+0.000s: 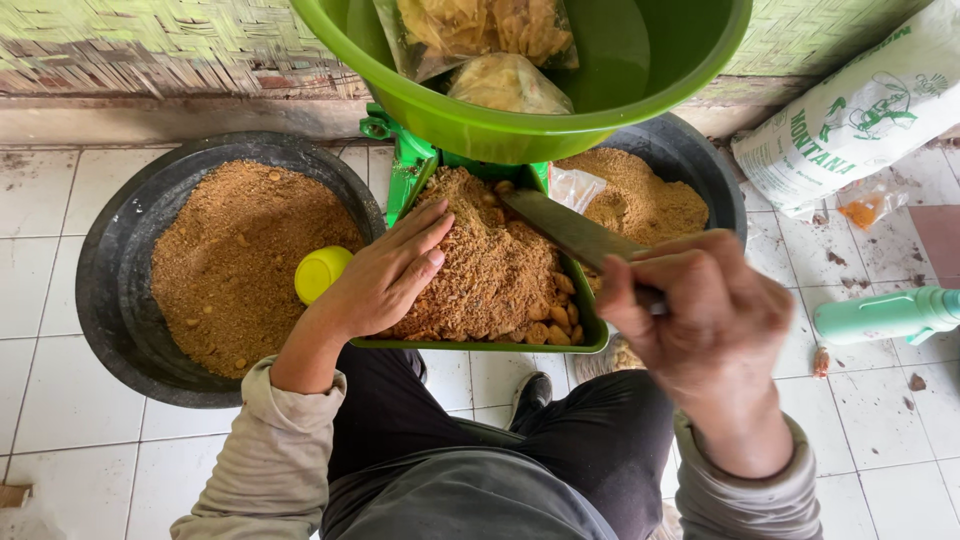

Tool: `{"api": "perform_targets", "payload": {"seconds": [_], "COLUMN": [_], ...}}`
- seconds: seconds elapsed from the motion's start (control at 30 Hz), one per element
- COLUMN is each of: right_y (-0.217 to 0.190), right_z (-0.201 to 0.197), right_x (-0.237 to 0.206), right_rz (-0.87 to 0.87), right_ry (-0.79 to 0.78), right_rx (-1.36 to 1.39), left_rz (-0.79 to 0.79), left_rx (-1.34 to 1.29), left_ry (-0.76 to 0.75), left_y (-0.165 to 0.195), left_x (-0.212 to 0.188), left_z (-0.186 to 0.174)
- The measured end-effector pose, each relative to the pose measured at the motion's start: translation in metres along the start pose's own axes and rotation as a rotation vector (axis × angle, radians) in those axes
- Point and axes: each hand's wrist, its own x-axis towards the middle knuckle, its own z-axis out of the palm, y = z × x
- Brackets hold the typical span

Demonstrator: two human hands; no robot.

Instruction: The person pours whole grains from a plastic bag into a green grinding machine hopper. They use a flat metal tool to push the grains into the machine and then scoop the resulting ground powder from a large black basin into the hopper, repeating the process.

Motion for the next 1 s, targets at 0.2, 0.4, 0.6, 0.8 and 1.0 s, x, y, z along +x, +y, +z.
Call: {"api": "perform_targets", "payload": {"seconds": [0.2, 0.4, 0.6, 0.8, 1.0], "right_y": [-0.017, -0.024, -0.029, -0.038, -0.025], "right_z": [-0.013, 0.007, 0.012, 0.014, 0.031], "right_x": [0.003, -0.02, -0.034, -0.032, -0.056], "right_rz": [0.096, 0.092, 0.155, 0.223, 0.236], "right_ry": [0.061, 0.054, 0.038, 0.139, 0.096], "right_rx": [0.025, 0.051, 0.113, 0.11, 0.117], "left_rz": [0.005, -0.012, -0.04, -0.06, 0.075], "left_rx": [-0.02, -0.003, 0.003, -0.026, 0.055], "left_ry": [-0.006, -0.013, -0.02, -0.016, 0.017], "left_y": [0.0, 0.002, 0.001, 0.002, 0.001], "left_x": [0.0, 0.001, 0.001, -0.001, 0.001], "left_z": [-0.001, -0.002, -0.001, -0.001, 0.0]}}
